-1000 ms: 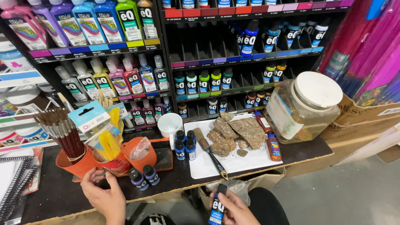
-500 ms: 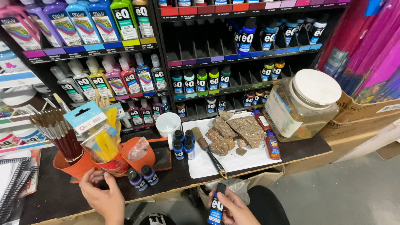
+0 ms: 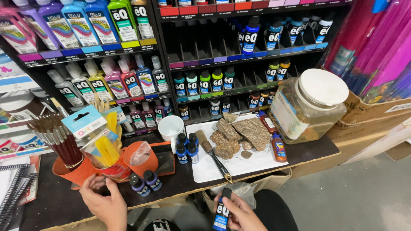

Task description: The person organizes small paint bottles by picking them up from a table, inspecting them, and placing them onto a shelf. The person handles multiple bottles one at a time, arranging them in rows on the shelf.

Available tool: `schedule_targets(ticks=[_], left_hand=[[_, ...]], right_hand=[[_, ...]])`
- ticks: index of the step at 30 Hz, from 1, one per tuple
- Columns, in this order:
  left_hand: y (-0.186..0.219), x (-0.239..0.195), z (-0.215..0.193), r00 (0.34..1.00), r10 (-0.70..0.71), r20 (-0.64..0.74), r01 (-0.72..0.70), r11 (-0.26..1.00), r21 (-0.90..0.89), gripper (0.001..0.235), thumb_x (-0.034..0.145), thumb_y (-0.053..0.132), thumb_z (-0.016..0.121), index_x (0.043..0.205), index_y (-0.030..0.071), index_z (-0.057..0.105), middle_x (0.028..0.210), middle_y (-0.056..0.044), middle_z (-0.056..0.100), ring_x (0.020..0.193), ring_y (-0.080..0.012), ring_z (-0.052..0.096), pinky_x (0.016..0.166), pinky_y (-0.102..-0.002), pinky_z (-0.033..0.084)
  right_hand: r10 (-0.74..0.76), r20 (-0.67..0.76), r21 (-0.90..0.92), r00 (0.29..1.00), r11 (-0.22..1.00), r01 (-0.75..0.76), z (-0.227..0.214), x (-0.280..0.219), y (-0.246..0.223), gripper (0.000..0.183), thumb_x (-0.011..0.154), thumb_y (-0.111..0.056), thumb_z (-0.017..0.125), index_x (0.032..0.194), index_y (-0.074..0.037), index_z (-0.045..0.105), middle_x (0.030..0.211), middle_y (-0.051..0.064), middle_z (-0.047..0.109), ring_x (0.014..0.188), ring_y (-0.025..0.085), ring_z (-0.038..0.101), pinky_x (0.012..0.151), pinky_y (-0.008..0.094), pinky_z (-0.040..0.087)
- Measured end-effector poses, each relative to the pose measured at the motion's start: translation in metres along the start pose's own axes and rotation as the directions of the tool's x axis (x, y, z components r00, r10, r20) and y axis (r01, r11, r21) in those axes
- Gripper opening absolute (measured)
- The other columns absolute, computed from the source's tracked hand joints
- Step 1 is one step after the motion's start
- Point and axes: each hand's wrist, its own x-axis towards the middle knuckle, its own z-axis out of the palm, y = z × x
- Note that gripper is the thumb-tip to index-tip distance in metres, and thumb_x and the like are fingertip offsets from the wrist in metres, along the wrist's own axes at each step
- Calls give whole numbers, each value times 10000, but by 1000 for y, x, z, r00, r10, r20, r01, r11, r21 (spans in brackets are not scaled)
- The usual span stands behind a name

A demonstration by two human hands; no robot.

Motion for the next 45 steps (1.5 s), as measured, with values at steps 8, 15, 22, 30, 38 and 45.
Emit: schedule_targets(ticks=[8,15,22,30,38,45], left_hand=[[-4,-1,2,999,26,-30,-27,999,-21,332,1046,-48,646,1360,-91,544,1133,-219,642,999,-338,606,1020,-465,464],[2,0,1,999,-46,6,46,999,17,294,1088,-23,633,1360,-79,537,1139,-220,619,981,-337,613,943,-472,492],[0,0,1,1000,-18,-2,18,1000,3,298,1075,-31,636,1351,-94,540,1137,-223,619,989,-338,605,971,-467,480],[3,1,-1,999,-33,12,33,999,21,282,1096,-10,629,1353,-93,547,1139,-219,607,1006,-332,594,960,-470,480],[10,2,-3,1000,12,3,-12,998,-65,281,1083,-42,603,1343,-112,522,1157,-259,592,1023,-351,602,942,-460,497],[5,3,-2,1000,20,-16,-22,997,-69,295,1060,-34,616,1331,-109,527,1150,-253,604,1034,-344,599,961,-451,491]], right_hand=[[-70,61,-17,996,997,71,-10,7,10,315,1072,-239,595,1265,-1,667,953,245,720,388,109,390,329,213,251],[8,43,25,999,1000,-9,3,-4,-2,319,1088,-242,578,1272,6,658,986,227,681,411,121,369,377,231,282],[8,33,30,999,1000,-9,3,-3,-1,314,1087,-238,578,1274,4,650,992,238,703,394,119,373,356,220,281],[-252,-137,-222,958,950,219,27,-29,-50,485,1067,-470,533,1115,-41,754,774,52,555,552,103,418,465,224,241],[-471,-50,-278,881,854,440,31,-33,-98,287,1069,-369,588,1082,-91,659,857,27,587,550,63,401,448,205,201],[-499,-58,-253,865,845,471,21,-27,-110,210,1075,-309,603,1130,-107,599,970,76,669,589,67,389,460,208,205]])
